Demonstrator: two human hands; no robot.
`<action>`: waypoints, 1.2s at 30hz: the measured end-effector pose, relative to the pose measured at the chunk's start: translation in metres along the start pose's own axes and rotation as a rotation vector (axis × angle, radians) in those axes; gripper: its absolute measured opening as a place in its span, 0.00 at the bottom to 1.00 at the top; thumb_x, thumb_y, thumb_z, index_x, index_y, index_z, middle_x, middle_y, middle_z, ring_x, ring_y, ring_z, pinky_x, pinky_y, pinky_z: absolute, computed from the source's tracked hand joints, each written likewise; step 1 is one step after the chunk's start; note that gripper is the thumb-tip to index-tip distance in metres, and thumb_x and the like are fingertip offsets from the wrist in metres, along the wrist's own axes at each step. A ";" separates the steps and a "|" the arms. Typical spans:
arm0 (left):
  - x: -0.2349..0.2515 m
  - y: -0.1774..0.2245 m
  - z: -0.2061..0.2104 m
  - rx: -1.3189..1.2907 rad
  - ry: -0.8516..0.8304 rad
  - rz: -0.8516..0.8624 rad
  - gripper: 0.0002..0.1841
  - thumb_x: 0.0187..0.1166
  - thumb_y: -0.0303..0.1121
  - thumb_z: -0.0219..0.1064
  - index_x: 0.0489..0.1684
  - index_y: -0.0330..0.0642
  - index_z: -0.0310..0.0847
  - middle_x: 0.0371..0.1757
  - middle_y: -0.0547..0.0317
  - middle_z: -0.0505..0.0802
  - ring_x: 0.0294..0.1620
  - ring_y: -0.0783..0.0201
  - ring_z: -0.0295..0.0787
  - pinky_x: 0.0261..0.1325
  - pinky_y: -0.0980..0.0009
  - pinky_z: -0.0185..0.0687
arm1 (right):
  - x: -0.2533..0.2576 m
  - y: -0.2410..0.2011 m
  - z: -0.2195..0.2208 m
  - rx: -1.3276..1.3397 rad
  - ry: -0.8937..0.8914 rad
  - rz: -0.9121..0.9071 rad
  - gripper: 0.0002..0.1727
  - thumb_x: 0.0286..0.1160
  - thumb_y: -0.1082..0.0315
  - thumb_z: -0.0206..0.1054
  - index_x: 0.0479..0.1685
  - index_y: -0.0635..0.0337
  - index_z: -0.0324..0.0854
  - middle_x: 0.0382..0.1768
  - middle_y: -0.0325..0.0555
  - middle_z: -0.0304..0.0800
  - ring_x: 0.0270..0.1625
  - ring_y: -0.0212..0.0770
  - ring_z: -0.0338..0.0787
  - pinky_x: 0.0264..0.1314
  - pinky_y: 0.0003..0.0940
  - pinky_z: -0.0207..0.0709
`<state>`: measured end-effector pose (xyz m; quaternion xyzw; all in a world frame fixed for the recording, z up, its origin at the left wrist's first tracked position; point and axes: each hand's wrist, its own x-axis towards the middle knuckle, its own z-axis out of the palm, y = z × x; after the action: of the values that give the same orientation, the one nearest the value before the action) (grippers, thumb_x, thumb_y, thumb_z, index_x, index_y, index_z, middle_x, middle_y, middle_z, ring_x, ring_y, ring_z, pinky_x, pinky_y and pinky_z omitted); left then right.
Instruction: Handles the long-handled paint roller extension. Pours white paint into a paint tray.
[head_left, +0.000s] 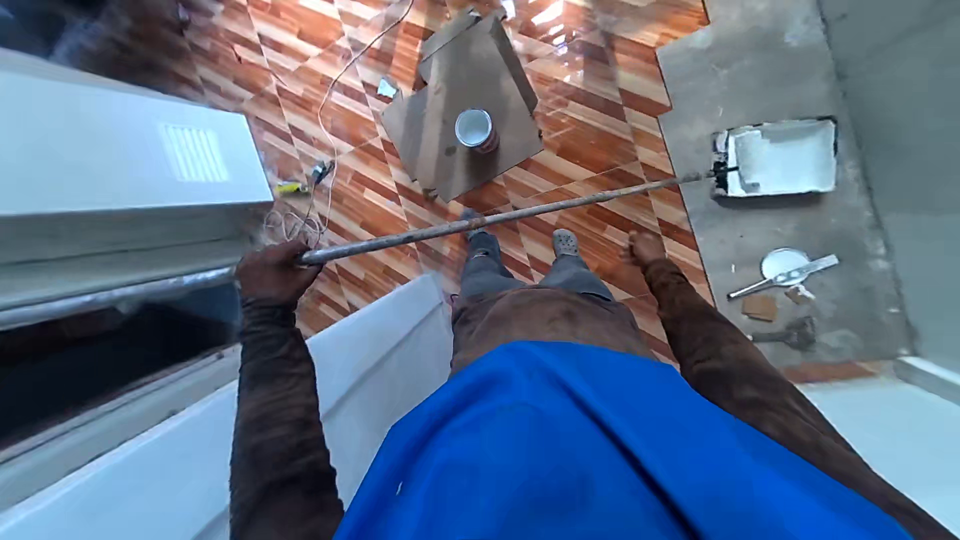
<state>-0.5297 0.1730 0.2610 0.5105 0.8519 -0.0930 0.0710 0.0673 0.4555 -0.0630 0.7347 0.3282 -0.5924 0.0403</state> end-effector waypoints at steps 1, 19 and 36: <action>0.013 -0.013 0.018 -0.023 -0.074 -0.034 0.22 0.64 0.51 0.79 0.42 0.42 0.92 0.40 0.38 0.95 0.43 0.34 0.92 0.51 0.28 0.77 | -0.003 0.017 -0.008 -0.112 0.023 0.047 0.28 0.94 0.53 0.46 0.75 0.68 0.72 0.54 0.61 0.88 0.44 0.49 0.91 0.50 0.47 0.86; 0.205 -0.173 0.321 -0.148 -0.900 -0.268 0.18 0.72 0.44 0.75 0.57 0.47 0.89 0.59 0.38 0.93 0.66 0.36 0.87 0.71 0.26 0.67 | -0.116 -0.151 0.265 -0.456 0.043 -0.081 0.23 0.93 0.60 0.51 0.69 0.69 0.78 0.60 0.65 0.89 0.62 0.57 0.91 0.70 0.55 0.82; 0.285 -0.159 0.546 -0.070 -0.932 -0.375 0.30 0.69 0.40 0.78 0.71 0.39 0.81 0.77 0.31 0.80 0.82 0.28 0.68 0.73 0.20 0.63 | 0.018 -0.102 0.389 -0.728 -0.140 0.002 0.17 0.88 0.56 0.58 0.58 0.58 0.86 0.48 0.54 0.93 0.54 0.53 0.92 0.62 0.60 0.82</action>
<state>-0.7895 0.2174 -0.3182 0.2504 0.8092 -0.2937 0.4429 -0.3134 0.3688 -0.1607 0.6303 0.5131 -0.4855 0.3222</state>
